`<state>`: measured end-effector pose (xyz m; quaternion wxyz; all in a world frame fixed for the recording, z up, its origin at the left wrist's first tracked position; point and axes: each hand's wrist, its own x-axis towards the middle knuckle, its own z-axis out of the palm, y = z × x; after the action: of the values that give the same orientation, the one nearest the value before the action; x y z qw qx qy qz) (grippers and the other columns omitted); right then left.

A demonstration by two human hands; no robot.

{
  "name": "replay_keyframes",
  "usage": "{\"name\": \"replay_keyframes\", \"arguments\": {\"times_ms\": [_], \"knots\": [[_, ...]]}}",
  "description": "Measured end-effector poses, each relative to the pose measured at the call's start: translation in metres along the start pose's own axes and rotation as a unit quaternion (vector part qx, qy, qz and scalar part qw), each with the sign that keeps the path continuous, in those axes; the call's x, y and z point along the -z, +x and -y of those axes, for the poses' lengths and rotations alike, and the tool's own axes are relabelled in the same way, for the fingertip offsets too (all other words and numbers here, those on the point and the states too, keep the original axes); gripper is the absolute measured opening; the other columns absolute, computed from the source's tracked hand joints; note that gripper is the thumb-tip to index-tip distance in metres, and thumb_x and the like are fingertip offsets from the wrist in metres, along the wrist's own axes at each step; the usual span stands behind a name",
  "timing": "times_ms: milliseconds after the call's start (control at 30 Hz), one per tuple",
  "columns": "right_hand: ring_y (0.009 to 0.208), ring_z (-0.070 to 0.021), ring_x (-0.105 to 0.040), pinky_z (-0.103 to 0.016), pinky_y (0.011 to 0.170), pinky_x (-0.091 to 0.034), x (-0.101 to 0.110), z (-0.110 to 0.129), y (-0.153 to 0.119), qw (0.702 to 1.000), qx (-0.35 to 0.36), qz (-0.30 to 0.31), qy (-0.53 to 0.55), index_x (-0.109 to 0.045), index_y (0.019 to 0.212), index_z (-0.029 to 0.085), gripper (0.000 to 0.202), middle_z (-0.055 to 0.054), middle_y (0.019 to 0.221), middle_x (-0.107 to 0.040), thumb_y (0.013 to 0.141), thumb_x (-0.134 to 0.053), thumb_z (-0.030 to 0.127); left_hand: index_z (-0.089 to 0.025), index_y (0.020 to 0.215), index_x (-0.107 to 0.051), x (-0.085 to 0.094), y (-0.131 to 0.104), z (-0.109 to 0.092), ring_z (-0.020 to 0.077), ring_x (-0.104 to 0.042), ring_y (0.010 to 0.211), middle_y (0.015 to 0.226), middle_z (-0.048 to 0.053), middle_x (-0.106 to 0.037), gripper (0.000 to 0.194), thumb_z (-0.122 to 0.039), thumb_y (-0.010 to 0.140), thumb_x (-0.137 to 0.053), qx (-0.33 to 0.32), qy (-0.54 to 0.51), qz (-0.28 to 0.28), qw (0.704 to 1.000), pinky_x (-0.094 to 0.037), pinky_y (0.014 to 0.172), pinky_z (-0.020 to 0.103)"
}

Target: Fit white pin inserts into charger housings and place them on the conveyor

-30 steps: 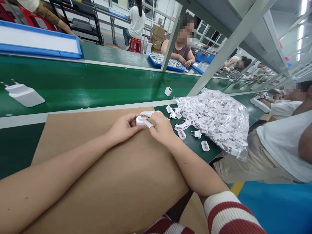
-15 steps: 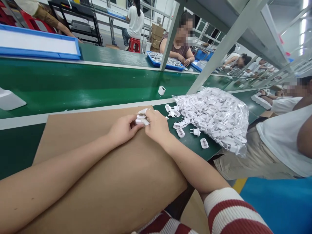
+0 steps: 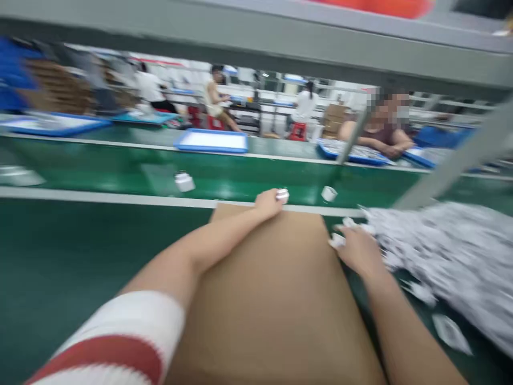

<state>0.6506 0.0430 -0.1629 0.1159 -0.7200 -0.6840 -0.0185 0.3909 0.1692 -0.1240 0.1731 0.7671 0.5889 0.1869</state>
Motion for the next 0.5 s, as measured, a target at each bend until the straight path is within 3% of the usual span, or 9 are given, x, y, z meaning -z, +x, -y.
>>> {"name": "replay_keyframes", "arguments": {"times_ms": [100, 200, 267, 333, 400, 500], "knots": [[0.115, -0.0447, -0.071, -0.054, 0.099, -0.054, -0.024, -0.034, 0.015, 0.992, 0.003, 0.118, -0.045, -0.073, 0.129, 0.018, 0.043, -0.025, 0.128, -0.073, 0.093, -0.049, 0.023, -0.015, 0.13, -0.071, 0.005, 0.023, 0.022, 0.0267, -0.069, 0.117, 0.128, 0.015, -0.071, 0.036, -0.042, 0.107, -0.066, 0.073, 0.049, -0.02, 0.996, -0.058, 0.106, 0.045], [0.112, -0.0461, -0.068, -0.056, 0.094, -0.055, -0.033, -0.045, 0.023, 0.996, 0.007, 0.079, -0.034, -0.068, 0.131, 0.025, 0.046, -0.025, 0.129, -0.068, 0.092, -0.047, 0.032, -0.019, 0.134, -0.07, 0.002, 0.033, 0.033, 0.0273, -0.067, 0.123, 0.135, 0.015, -0.069, 0.038, -0.043, 0.105, -0.067, 0.103, 0.079, -0.043, 0.991, -0.056, 0.111, 0.051], [0.107, -0.0473, -0.066, -0.058, 0.088, -0.055, -0.028, -0.042, 0.019, 0.999, -0.008, 0.04, 0.001, -0.063, 0.136, 0.03, 0.049, -0.027, 0.124, -0.063, 0.093, -0.044, 0.042, -0.018, 0.151, -0.059, -0.002, 0.031, 0.029, 0.0339, -0.055, 0.143, 0.154, 0.018, -0.058, 0.055, -0.041, 0.102, -0.068, 0.103, 0.101, -0.089, 0.986, -0.046, 0.122, 0.058], [0.096, -0.0451, -0.066, -0.06, 0.081, -0.053, -0.025, -0.034, 0.013, 0.997, -0.011, 0.026, 0.072, -0.062, 0.134, 0.042, 0.046, -0.025, 0.114, -0.059, 0.091, -0.049, 0.05, -0.016, 0.167, -0.042, -0.006, 0.026, 0.018, 0.0365, -0.034, 0.16, 0.174, 0.017, -0.036, 0.075, -0.038, 0.099, -0.066, 0.086, 0.128, -0.141, 0.978, -0.033, 0.133, 0.056], [0.085, -0.041, -0.066, -0.06, 0.076, -0.05, -0.026, -0.022, 0.009, 0.988, 0.017, 0.009, 0.15, -0.063, 0.124, 0.052, 0.038, -0.021, 0.103, -0.057, 0.086, -0.06, 0.05, -0.02, 0.172, -0.033, -0.008, 0.024, 0.003, 0.0313, -0.021, 0.166, 0.181, 0.009, -0.019, 0.079, -0.034, 0.099, -0.061, 0.037, 0.161, -0.165, 0.972, -0.026, 0.137, 0.045], [0.091, -0.0381, -0.07, -0.059, 0.082, -0.054, -0.028, 0.002, 0.001, 0.97, 0.073, -0.029, 0.231, -0.064, 0.121, 0.046, 0.036, -0.017, 0.106, -0.063, 0.084, -0.065, 0.048, -0.025, 0.17, -0.04, -0.012, 0.033, -0.023, 0.0227, -0.021, 0.166, 0.182, 0.0, -0.02, 0.069, -0.029, 0.103, -0.055, -0.077, 0.199, -0.131, 0.968, -0.026, 0.135, 0.032]]}}
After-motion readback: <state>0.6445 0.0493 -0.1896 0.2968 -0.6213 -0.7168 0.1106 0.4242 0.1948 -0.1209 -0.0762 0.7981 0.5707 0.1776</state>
